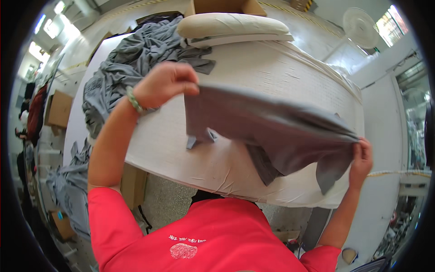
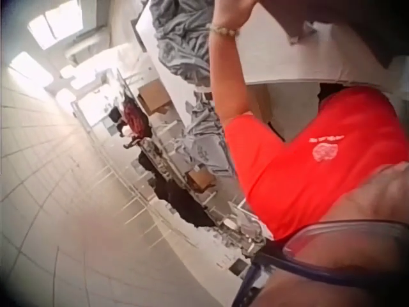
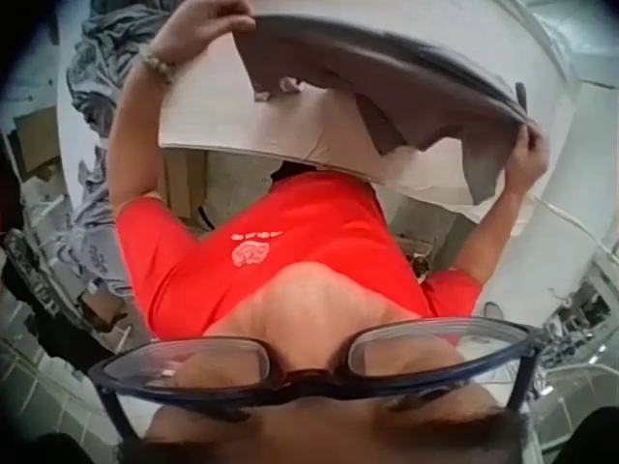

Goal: Ironing and folding a grey sweatshirt on a pressing station.

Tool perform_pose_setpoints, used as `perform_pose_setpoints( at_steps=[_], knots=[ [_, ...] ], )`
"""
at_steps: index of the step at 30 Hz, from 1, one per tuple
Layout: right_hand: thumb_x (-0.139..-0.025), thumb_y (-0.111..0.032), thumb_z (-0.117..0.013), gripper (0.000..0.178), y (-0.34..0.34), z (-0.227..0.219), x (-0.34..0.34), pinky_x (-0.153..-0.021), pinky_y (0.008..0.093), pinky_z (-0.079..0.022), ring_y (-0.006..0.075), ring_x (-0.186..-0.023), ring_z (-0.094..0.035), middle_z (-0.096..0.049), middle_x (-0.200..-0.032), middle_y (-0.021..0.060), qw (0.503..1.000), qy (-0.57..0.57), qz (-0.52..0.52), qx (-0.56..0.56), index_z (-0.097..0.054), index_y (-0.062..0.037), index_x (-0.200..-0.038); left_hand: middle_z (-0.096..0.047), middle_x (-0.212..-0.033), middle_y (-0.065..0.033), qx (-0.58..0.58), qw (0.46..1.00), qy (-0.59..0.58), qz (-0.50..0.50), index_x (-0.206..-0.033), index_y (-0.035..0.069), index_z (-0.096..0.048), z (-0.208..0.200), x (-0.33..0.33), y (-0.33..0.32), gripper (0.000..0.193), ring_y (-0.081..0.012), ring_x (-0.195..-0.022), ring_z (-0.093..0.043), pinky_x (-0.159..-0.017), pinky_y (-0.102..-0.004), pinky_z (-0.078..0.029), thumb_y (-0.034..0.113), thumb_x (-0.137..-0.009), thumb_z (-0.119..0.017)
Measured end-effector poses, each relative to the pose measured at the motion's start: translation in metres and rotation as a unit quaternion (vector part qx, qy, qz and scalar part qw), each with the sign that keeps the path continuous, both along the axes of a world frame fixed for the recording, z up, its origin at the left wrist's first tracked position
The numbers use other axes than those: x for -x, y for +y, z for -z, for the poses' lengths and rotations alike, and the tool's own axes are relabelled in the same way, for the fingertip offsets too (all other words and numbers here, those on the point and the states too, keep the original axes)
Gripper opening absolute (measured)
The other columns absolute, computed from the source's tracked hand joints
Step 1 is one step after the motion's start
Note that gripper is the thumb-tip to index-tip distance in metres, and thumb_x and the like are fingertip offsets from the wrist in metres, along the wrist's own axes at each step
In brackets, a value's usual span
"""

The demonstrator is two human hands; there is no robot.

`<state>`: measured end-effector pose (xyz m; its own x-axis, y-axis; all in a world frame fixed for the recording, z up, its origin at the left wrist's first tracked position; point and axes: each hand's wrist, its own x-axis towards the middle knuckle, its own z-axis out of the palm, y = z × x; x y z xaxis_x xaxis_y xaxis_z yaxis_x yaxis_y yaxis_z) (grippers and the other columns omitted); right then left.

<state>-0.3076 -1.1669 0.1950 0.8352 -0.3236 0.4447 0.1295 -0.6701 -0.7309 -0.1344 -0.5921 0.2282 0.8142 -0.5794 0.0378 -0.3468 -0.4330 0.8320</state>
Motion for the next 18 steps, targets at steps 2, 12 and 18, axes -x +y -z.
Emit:
perform_pose_setpoints(
  at_steps=[2,12,18],
  knots=[
    [-0.108,-0.010,-0.063,0.012,0.014,-0.047,0.024,-0.101,0.0290,-0.049,0.0153,-0.114,-0.063,-0.071,-0.123,0.0060,0.995,-0.016,0.075,0.058,-0.068,-0.0006,-0.113,-0.073,-0.087,-0.0033,-0.028,0.984,-0.174,-0.006,-0.103,0.002,-0.072,-0.036,-0.034,-0.005,0.013,-0.0095,-0.080,-0.063,-0.074,-0.0305,-0.053,0.011,-0.095,-0.076],
    [-0.109,-0.017,-0.063,0.023,0.113,-0.141,0.096,-0.101,0.0284,-0.048,0.0139,-0.111,-0.064,-0.071,-0.121,0.0080,0.982,-0.131,0.135,0.002,-0.067,0.0033,-0.119,-0.074,-0.086,-0.0083,0.083,0.851,-0.492,-0.165,-0.114,0.004,-0.074,-0.162,-0.095,-0.076,0.020,-0.0183,-0.069,-0.068,-0.063,-0.0313,-0.055,0.016,-0.100,-0.067],
    [-0.109,-0.021,-0.065,0.026,0.114,-0.128,0.113,-0.097,0.0274,-0.048,0.0109,-0.106,-0.063,-0.071,-0.114,0.0047,0.965,-0.162,0.174,-0.114,-0.066,0.0013,-0.122,-0.073,-0.081,-0.0108,0.233,0.915,-0.298,-0.140,-0.116,-0.005,-0.068,-0.150,-0.157,-0.136,0.024,-0.0196,-0.066,-0.069,-0.062,-0.0301,-0.057,0.013,-0.102,-0.063]
  ],
)
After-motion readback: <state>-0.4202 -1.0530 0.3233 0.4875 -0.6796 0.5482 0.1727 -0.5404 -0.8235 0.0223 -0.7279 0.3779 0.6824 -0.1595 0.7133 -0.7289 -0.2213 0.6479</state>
